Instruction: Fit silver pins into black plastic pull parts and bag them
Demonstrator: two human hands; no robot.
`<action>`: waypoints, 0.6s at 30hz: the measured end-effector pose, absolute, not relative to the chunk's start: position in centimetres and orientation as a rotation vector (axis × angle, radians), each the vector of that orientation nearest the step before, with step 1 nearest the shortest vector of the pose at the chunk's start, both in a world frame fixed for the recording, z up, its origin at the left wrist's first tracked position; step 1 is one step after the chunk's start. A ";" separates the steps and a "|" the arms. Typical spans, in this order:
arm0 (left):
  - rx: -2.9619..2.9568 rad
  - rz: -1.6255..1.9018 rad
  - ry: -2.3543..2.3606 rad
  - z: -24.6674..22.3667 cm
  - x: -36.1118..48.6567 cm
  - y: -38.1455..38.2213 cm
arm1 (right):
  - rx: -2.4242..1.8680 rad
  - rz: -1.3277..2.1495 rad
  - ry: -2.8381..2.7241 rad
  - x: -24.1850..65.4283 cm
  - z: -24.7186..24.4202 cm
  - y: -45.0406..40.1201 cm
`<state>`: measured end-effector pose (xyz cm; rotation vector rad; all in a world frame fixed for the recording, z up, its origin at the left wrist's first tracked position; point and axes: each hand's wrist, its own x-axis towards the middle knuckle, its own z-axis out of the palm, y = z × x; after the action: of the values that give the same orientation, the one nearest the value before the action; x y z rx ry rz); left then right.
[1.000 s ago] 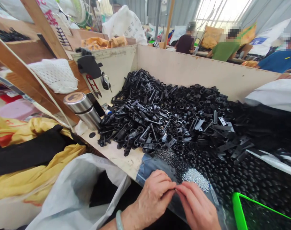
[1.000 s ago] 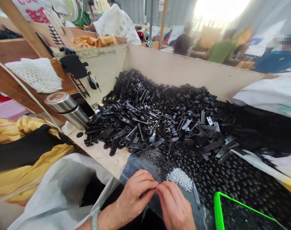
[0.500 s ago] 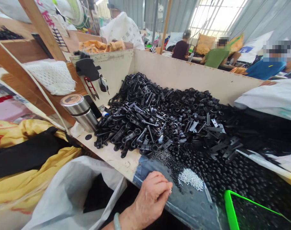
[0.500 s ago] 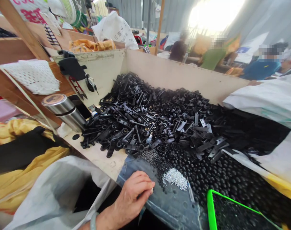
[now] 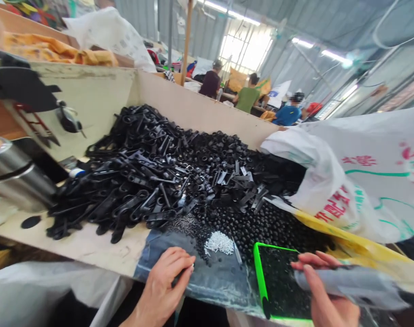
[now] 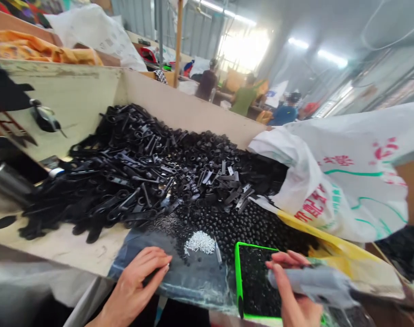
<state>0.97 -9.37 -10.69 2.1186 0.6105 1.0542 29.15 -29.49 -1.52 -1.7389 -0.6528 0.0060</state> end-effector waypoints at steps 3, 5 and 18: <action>2.157 1.099 0.582 -11.8 1.0 -9.0 | -1.642 0.162 -0.626 28.1 -1.3 -27.4; 2.158 1.110 0.574 -12.0 1.0 -8.8 | -1.538 0.249 -0.653 26.3 -0.8 -25.3; 1.951 1.058 0.634 -10.2 1.5 -10.0 | -1.045 0.519 -0.844 14.4 -2.0 -13.9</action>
<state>1.51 -9.96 -10.19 1.9507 0.6344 1.0585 14.43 -13.86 -2.03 -1.0452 -0.8443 0.5193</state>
